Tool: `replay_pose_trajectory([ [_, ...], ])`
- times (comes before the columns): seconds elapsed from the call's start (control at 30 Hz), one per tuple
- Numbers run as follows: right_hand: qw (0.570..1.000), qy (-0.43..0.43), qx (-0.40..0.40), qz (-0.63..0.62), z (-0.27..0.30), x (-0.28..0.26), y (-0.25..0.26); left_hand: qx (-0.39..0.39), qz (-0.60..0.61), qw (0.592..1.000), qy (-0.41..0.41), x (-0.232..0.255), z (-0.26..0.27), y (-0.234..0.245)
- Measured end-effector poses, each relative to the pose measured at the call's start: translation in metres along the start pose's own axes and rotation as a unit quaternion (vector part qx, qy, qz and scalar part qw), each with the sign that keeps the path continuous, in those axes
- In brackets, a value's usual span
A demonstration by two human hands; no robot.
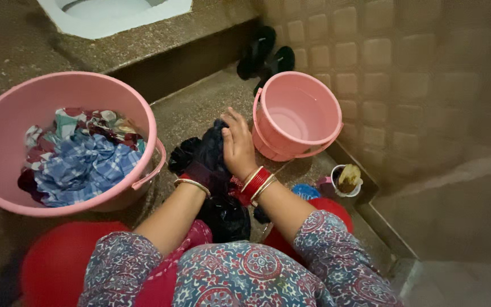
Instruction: The person hand-washes multiple garments in a bathroom. They scrub each item with a blue bar of soap, rinse it under a wall tap, and place the cleaned items on the floor beside a pink bucket.
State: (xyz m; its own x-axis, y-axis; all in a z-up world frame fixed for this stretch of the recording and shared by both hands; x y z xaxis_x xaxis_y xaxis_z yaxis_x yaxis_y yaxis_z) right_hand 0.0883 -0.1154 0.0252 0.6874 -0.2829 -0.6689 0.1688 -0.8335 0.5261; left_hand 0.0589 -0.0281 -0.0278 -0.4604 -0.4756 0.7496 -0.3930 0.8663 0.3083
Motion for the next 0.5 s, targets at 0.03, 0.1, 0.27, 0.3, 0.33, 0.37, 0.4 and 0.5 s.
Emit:
replay_pose_trajectory([
  [0.03, 0.999, -0.003, 0.031, -0.007, -0.001, 0.013, -0.005, 0.006, 0.004, 1.0, 0.001, 0.0, 0.001, 0.0],
  [0.1, 0.993, -0.071, 0.082, -0.044, -0.005, 0.051, -0.011, 0.013, 0.009, 1.0, 0.006, 0.0, 0.003, 0.002],
  [0.27, 0.94, -0.229, 0.096, -0.234, -0.016, 0.11, -0.011, 0.008, 0.008, 1.0, 0.01, 0.009, 0.004, 0.013],
  [0.3, 0.887, -0.337, 0.083, -0.304, -0.014, 0.118, -0.011, 0.009, 0.001, 1.0, 0.013, 0.01, 0.005, 0.018],
  [0.33, 0.832, -0.425, 0.079, -0.347, -0.013, 0.121, -0.005, 0.008, -0.008, 1.0, 0.015, 0.01, 0.005, 0.022],
  [0.37, 0.796, -0.478, 0.083, -0.361, -0.016, 0.117, 0.003, 0.007, -0.021, 1.0, 0.018, 0.011, 0.006, 0.026],
  [0.4, 0.8, -0.446, 0.082, -0.393, -0.026, 0.104, 0.012, 0.005, -0.034, 0.999, 0.019, 0.011, 0.006, 0.03],
  [0.5, 0.85, -0.326, 0.035, -0.412, -0.049, 0.056, 0.031, -0.006, -0.06, 0.998, 0.011, 0.014, -0.007, 0.025],
])
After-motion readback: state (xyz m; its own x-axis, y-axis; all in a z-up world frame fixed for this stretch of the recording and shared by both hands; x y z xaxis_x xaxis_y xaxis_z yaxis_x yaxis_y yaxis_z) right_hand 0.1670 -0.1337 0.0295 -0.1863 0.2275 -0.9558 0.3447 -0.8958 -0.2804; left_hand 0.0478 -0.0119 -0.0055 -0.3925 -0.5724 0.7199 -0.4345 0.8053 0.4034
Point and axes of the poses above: each hand's wrist, its own z-axis away from the middle knuckle, its own y-axis out of the back of the hand, x = y × z, the point moved 6 cm from there along -z, towards the middle knuckle, and after that the axes turned 5 degrees about -y, right-handed, at the moved point
